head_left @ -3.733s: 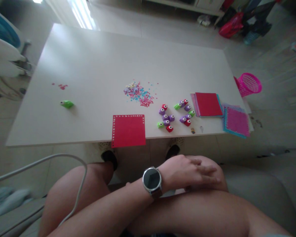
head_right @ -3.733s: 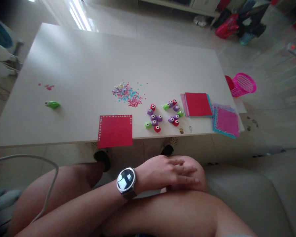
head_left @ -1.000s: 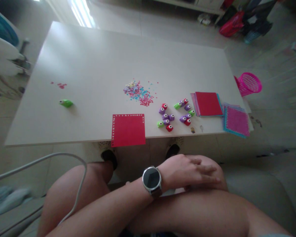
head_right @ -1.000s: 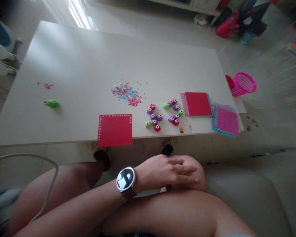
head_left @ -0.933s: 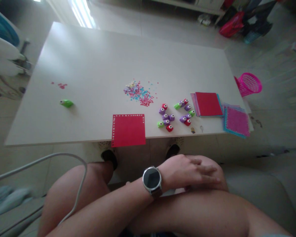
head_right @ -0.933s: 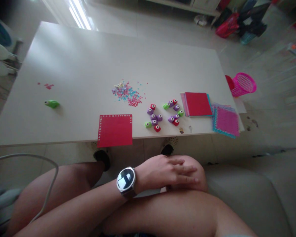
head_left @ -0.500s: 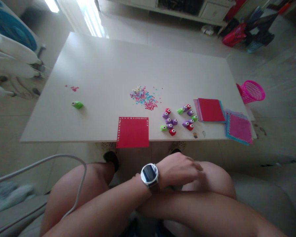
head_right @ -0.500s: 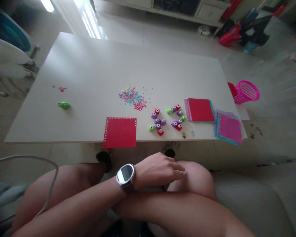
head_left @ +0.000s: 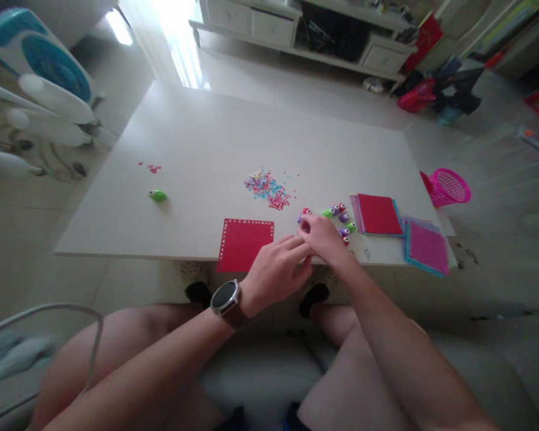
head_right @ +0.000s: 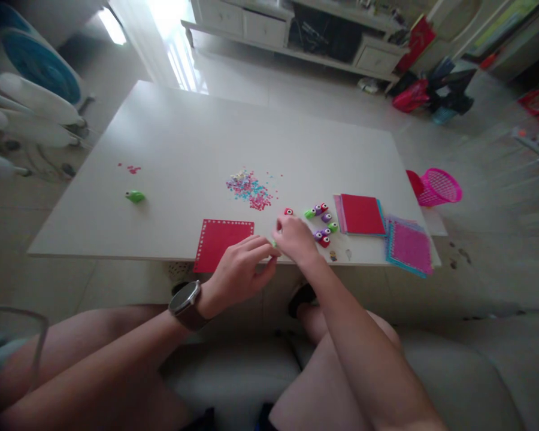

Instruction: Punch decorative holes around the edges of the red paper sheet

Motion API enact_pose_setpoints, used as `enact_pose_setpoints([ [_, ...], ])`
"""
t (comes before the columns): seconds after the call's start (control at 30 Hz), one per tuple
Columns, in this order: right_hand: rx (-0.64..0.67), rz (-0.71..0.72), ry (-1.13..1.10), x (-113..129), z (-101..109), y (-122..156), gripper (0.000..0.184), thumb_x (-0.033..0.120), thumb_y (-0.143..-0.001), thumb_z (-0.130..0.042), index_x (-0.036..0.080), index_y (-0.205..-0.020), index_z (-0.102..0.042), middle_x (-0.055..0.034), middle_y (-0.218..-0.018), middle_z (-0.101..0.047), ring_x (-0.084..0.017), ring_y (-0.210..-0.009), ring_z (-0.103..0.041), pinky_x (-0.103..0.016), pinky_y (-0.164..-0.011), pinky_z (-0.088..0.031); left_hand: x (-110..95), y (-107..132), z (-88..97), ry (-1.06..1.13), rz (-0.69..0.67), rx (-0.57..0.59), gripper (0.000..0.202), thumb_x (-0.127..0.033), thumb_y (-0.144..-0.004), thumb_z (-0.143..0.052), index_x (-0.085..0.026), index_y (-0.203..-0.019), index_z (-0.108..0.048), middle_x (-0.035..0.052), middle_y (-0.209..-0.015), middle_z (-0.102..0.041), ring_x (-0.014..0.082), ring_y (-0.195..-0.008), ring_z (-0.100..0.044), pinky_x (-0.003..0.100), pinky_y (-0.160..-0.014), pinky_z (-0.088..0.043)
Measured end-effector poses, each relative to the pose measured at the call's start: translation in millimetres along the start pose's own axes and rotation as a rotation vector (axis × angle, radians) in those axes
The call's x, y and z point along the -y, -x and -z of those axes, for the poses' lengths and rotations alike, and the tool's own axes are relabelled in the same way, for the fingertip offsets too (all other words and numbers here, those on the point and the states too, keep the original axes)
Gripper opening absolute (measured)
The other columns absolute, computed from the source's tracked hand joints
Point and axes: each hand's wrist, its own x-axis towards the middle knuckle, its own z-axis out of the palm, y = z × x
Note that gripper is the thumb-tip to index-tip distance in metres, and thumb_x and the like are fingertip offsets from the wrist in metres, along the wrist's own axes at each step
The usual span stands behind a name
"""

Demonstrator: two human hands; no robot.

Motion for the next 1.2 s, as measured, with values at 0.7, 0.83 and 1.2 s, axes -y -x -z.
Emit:
enact_pose_setpoints([
  [0.7, -0.150, -0.018, 0.149, -30, 7, -22, 0.019, 0.010, -0.084, -0.067, 0.020, -0.100, -0.070, -0.0132, -0.104, -0.075, -0.028, -0.093, -0.070, -0.036, -0.083, -0.051, 45, 41, -23.2, -0.482, 0.279, 0.546, 0.031, -0.002, -0.097, -0.058, -0.014, -0.125, -0.063, 0.0177, -0.131, -0.065, 0.0324, -0.120, -0.061, 0.049, -0.097, -0.061],
  [0.83, -0.156, 0.067, -0.212, 2, -22, -7, 0.015, 0.016, -0.088, -0.066, 0.022, -0.102, -0.064, -0.0062, -0.097, -0.073, -0.023, -0.089, -0.071, -0.033, -0.083, -0.054, 49, 41, -26.7, -0.492, 0.257, 0.533, 0.022, -0.006, -0.102, -0.053, -0.012, -0.119, -0.066, 0.0180, -0.125, -0.064, 0.0320, -0.119, -0.059, 0.049, -0.100, -0.060],
  [1.2, -0.089, -0.044, -0.203, 4, -78, 0, 0.010, 0.019, -0.086, -0.064, 0.025, -0.088, -0.057, -0.0041, -0.090, -0.068, -0.024, -0.085, -0.065, -0.035, -0.082, -0.050, 48, 41, -22.3, -0.458, 0.285, 0.518, 0.029, -0.007, -0.104, -0.044, -0.009, -0.121, -0.067, 0.0187, -0.122, -0.065, 0.0339, -0.125, -0.057, 0.049, -0.103, -0.057],
])
